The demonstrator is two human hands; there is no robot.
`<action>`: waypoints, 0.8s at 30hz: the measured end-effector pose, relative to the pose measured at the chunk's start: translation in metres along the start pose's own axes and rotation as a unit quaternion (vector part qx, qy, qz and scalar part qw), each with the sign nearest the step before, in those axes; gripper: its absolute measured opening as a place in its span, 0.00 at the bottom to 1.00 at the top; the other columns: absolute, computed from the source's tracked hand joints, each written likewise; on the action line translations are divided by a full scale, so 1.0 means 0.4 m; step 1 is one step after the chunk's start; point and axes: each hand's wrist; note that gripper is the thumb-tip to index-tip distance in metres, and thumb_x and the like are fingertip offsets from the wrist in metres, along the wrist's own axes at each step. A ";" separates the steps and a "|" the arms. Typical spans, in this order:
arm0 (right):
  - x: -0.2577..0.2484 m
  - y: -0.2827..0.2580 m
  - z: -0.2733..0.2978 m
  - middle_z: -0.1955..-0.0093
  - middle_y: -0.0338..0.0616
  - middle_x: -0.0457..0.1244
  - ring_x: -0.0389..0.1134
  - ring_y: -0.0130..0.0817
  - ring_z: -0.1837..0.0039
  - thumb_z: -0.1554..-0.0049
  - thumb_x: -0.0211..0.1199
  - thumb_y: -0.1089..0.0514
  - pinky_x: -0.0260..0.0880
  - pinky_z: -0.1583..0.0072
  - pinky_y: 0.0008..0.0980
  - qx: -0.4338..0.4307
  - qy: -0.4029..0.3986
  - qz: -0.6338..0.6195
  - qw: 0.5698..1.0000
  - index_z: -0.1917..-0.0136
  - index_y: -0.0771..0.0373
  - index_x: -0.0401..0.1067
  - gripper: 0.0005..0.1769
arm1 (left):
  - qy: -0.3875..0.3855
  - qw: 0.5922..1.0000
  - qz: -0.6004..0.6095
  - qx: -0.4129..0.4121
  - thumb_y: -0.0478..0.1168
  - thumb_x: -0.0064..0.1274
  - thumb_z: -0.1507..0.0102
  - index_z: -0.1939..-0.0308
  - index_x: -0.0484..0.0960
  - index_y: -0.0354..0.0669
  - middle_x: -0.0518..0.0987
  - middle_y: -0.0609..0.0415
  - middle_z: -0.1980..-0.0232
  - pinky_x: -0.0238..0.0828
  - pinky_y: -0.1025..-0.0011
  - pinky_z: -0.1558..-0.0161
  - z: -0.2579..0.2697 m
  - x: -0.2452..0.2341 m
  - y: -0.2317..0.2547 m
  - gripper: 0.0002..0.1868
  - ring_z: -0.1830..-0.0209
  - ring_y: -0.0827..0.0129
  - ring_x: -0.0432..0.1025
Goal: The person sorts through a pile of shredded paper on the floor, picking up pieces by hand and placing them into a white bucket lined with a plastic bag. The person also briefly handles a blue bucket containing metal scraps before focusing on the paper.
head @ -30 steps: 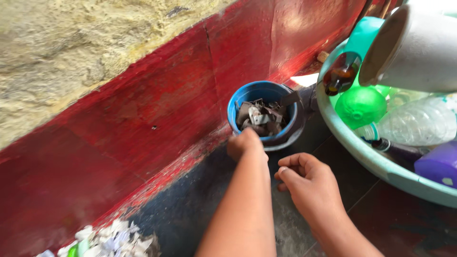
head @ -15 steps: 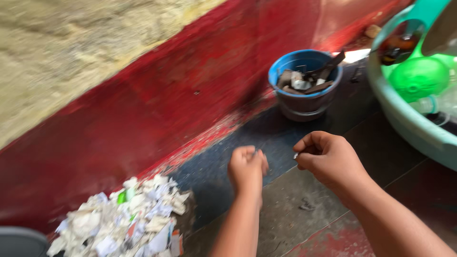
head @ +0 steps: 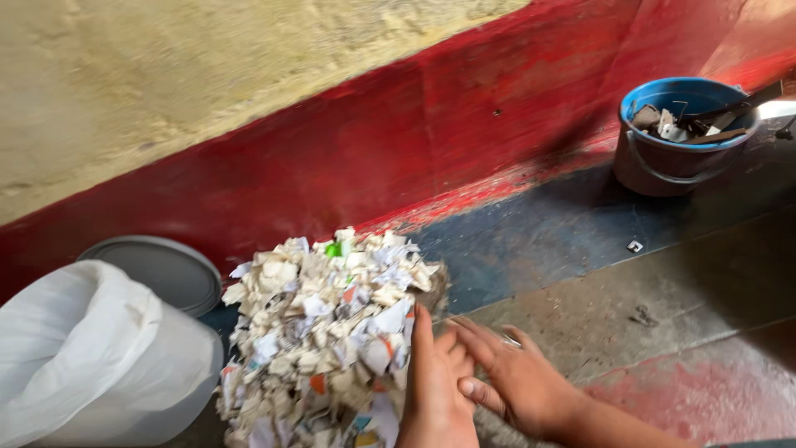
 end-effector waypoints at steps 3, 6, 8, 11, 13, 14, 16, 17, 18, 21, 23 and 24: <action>0.070 0.024 0.032 0.30 0.48 0.62 0.58 0.48 0.26 0.40 0.61 0.34 0.50 0.33 0.66 0.014 -0.045 0.201 0.978 0.30 0.60 0.68 0.36 | 0.009 0.993 0.086 0.082 0.69 0.38 0.37 0.33 0.69 0.41 0.73 0.37 0.28 0.51 0.50 0.31 0.119 -0.060 0.109 0.42 0.25 0.46 0.65; 0.080 0.031 0.065 0.36 0.39 0.66 0.65 0.40 0.33 0.41 0.58 0.40 0.63 0.31 0.41 0.204 -0.146 0.146 0.957 0.34 0.51 0.70 0.26 | 0.076 0.969 -0.053 0.227 0.66 0.42 0.38 0.35 0.74 0.47 0.73 0.51 0.27 0.55 0.56 0.31 0.219 -0.167 0.235 0.37 0.27 0.62 0.65; 0.095 0.005 0.085 0.39 0.38 0.69 0.68 0.39 0.36 0.42 0.58 0.43 0.63 0.34 0.42 0.197 -0.123 0.142 0.962 0.39 0.51 0.73 0.21 | 0.094 0.968 -0.012 0.231 0.63 0.40 0.36 0.35 0.73 0.44 0.75 0.48 0.29 0.55 0.56 0.30 0.253 -0.246 0.292 0.34 0.27 0.61 0.66; 0.129 -0.043 0.103 0.44 0.35 0.72 0.72 0.37 0.42 0.44 0.62 0.46 0.66 0.39 0.41 0.240 -0.087 0.132 0.958 0.43 0.50 0.77 0.17 | 0.127 0.965 0.057 0.224 0.59 0.39 0.35 0.36 0.75 0.45 0.77 0.51 0.31 0.55 0.57 0.31 0.231 -0.332 0.320 0.31 0.30 0.61 0.67; 0.167 -0.074 0.091 0.48 0.38 0.74 0.75 0.38 0.46 0.45 0.65 0.48 0.70 0.43 0.40 0.258 -0.043 0.105 0.959 0.47 0.52 0.79 0.14 | 0.133 0.964 0.076 0.216 0.56 0.41 0.35 0.36 0.75 0.45 0.78 0.54 0.33 0.56 0.58 0.32 0.201 -0.383 0.338 0.29 0.32 0.62 0.68; 0.186 -0.092 0.082 0.51 0.40 0.75 0.76 0.40 0.48 0.45 0.66 0.50 0.73 0.46 0.38 0.253 -0.010 0.084 0.964 0.49 0.55 0.79 0.13 | 0.125 0.966 0.073 0.214 0.55 0.43 0.35 0.36 0.75 0.45 0.79 0.54 0.34 0.58 0.60 0.33 0.164 -0.386 0.356 0.28 0.33 0.62 0.70; 0.218 -0.136 0.046 0.55 0.44 0.75 0.77 0.42 0.51 0.47 0.67 0.53 0.76 0.50 0.37 0.246 0.026 0.049 0.968 0.51 0.58 0.80 0.11 | 0.116 0.965 0.085 0.221 0.53 0.46 0.36 0.36 0.75 0.44 0.80 0.55 0.35 0.60 0.61 0.34 0.120 -0.393 0.377 0.27 0.35 0.63 0.71; 0.230 -0.157 0.006 0.56 0.45 0.75 0.77 0.43 0.52 0.47 0.67 0.55 0.76 0.51 0.37 0.239 0.035 0.036 0.970 0.51 0.59 0.80 0.11 | 0.110 0.960 0.100 0.236 0.52 0.47 0.36 0.36 0.76 0.44 0.80 0.55 0.35 0.61 0.60 0.35 0.106 -0.392 0.393 0.27 0.36 0.64 0.72; 0.239 -0.181 -0.040 0.57 0.45 0.75 0.77 0.43 0.54 0.48 0.66 0.57 0.76 0.53 0.38 0.232 0.043 0.023 0.972 0.51 0.60 0.80 0.11 | 0.105 0.956 0.114 0.250 0.52 0.48 0.37 0.36 0.76 0.44 0.80 0.55 0.36 0.61 0.60 0.36 0.102 -0.396 0.409 0.28 0.37 0.64 0.72; 0.256 -0.270 -0.197 0.52 0.43 0.77 0.74 0.42 0.54 0.42 0.66 0.55 0.78 0.50 0.38 0.361 -0.011 0.030 0.932 0.46 0.60 0.80 0.12 | 0.101 0.949 0.180 0.238 0.53 0.48 0.37 0.36 0.76 0.44 0.81 0.54 0.36 0.62 0.63 0.36 0.137 -0.428 0.450 0.28 0.38 0.65 0.73; 0.251 -0.332 -0.314 0.53 0.43 0.77 0.77 0.36 0.52 0.45 0.65 0.56 0.75 0.49 0.36 0.199 0.036 0.021 0.979 0.52 0.61 0.80 0.10 | 0.094 0.937 0.209 0.264 0.53 0.48 0.38 0.36 0.76 0.46 0.81 0.56 0.37 0.61 0.65 0.38 0.167 -0.445 0.488 0.28 0.39 0.68 0.73; 0.256 -0.367 -0.372 0.53 0.43 0.76 0.77 0.33 0.50 0.47 0.64 0.57 0.74 0.48 0.34 0.114 0.059 0.010 0.992 0.55 0.62 0.80 0.09 | 0.093 0.929 0.223 0.279 0.54 0.47 0.38 0.37 0.76 0.46 0.81 0.56 0.37 0.61 0.65 0.39 0.185 -0.458 0.508 0.28 0.40 0.69 0.73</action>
Point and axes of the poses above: each hand's wrist, its own z-axis away from the middle knuckle, its own x-axis out of the palm, y = z × x
